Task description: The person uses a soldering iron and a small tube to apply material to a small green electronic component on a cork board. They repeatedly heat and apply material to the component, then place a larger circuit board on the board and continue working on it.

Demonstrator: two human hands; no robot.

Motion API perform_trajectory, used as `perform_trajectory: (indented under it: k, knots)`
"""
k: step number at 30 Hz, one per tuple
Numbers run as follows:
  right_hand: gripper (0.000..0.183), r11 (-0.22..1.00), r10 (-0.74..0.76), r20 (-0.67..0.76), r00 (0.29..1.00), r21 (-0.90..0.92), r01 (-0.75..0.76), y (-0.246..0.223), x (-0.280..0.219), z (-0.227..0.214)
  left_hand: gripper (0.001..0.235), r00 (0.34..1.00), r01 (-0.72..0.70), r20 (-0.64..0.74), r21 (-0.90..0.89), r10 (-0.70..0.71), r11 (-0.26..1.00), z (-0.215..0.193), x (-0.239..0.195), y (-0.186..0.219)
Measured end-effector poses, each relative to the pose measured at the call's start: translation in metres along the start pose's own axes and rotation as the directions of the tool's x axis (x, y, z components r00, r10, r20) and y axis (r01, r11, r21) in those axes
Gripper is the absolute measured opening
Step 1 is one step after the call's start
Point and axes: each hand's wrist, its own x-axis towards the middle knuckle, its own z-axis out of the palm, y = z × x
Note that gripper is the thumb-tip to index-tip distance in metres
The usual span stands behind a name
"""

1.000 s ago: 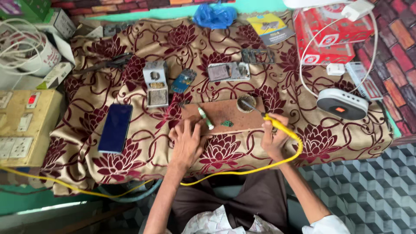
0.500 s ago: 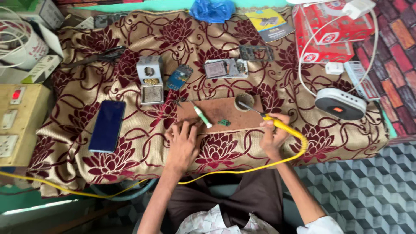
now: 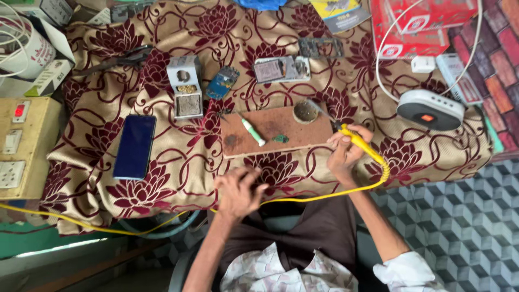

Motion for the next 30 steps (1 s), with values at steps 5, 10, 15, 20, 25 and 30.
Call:
perform_trajectory:
  k: [5,10,15,20,25,30]
  knots:
    - [0.037,0.999,-0.034,0.005,0.999,-0.019,0.034,0.003,-0.010,0.000,0.017,0.689,-0.371,0.534,-0.320,0.490,0.872,-0.011,-0.038,0.074]
    - [0.035,0.999,-0.008,0.027,1.000,-0.035,0.009,0.006,-0.015,-0.003,0.022,0.553,-0.709,0.560,-0.072,0.617,0.701,0.002,-0.087,0.100]
    - [0.028,0.992,-0.103,0.099,0.990,-0.061,0.109,0.003,-0.011,-0.005,0.036,0.505,-0.565,0.533,-0.391,0.679,0.727,0.052,-0.111,0.064]
    - [0.023,0.992,-0.094,0.086,0.992,-0.072,0.101,0.000,-0.012,-0.005,0.024,0.269,-0.224,0.898,-0.293,0.349,0.929,0.072,-0.106,0.069]
    - [0.021,0.998,-0.031,0.012,0.999,-0.050,0.032,0.004,-0.017,0.000,0.071,0.065,0.097,0.997,-0.048,0.042,0.994,0.073,-0.069,0.083]
    - [0.022,0.997,-0.046,0.038,0.998,-0.063,0.048,0.002,-0.018,-0.008,0.068,-0.073,-0.035,0.997,0.018,-0.021,0.999,0.067,-0.085,0.114]
